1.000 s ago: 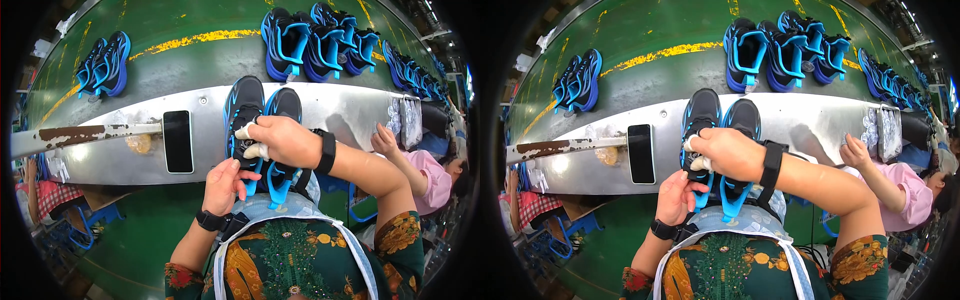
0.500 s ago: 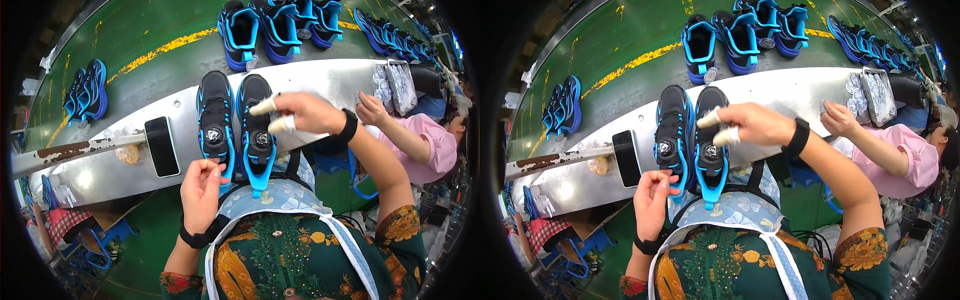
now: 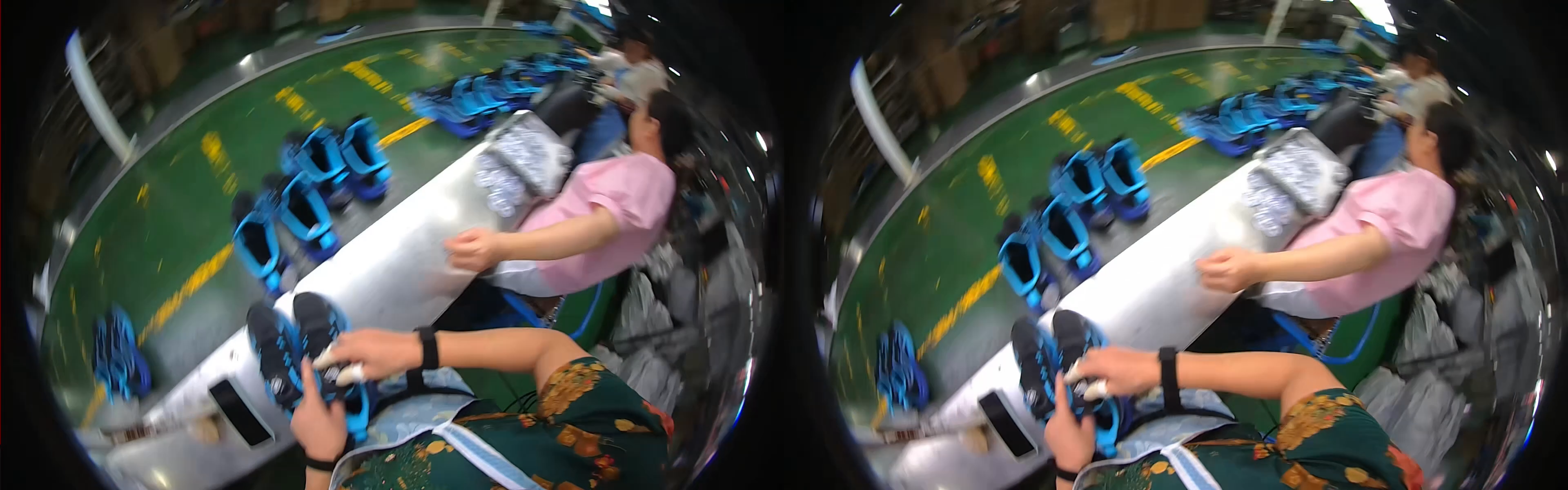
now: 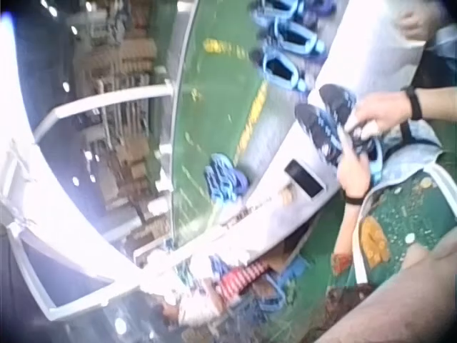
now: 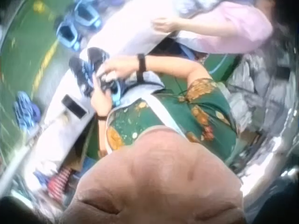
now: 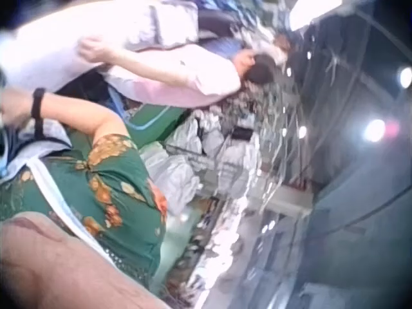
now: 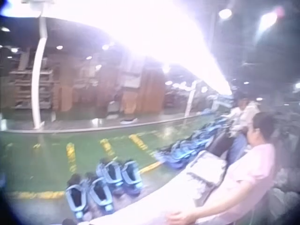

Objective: Cleaning and assembling components on athletic footwear at a production line station.

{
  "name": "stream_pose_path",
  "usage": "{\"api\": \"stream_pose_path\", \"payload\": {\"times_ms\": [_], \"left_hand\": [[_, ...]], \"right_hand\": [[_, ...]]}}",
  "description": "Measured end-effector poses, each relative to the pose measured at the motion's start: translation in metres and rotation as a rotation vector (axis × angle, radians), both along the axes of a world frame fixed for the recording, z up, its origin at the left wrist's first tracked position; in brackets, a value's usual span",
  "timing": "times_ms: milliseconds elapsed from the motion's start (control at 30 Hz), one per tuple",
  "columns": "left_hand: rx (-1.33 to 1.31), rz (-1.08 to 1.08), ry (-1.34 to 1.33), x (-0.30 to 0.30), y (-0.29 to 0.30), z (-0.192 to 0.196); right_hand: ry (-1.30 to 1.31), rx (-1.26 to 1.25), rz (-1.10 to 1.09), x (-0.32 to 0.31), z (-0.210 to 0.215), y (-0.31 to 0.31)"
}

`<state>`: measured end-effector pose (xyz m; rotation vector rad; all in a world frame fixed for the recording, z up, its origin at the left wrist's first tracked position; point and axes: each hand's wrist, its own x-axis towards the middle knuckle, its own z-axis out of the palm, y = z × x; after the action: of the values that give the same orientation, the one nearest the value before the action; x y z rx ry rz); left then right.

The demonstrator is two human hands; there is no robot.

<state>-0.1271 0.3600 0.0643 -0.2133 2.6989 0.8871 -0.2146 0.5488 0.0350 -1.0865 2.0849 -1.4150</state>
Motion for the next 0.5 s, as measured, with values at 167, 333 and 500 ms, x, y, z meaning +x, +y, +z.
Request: {"api": "stream_pose_path", "payload": {"times_ms": [167,333,500], "left_hand": [[-0.052,0.007,0.223,-0.017,-0.074,0.027],[-0.109,0.215,0.589,-0.085,-0.106,0.033],[-0.368,0.144,0.685,-0.168,-0.157,-0.007]], "right_hand": [[-0.013,0.174,-0.101,-0.02,0.038,0.045],[0.05,0.099,-0.414,-0.042,0.031,0.097],[-0.025,0.212,-0.467,-0.073,0.038,0.093]]}}
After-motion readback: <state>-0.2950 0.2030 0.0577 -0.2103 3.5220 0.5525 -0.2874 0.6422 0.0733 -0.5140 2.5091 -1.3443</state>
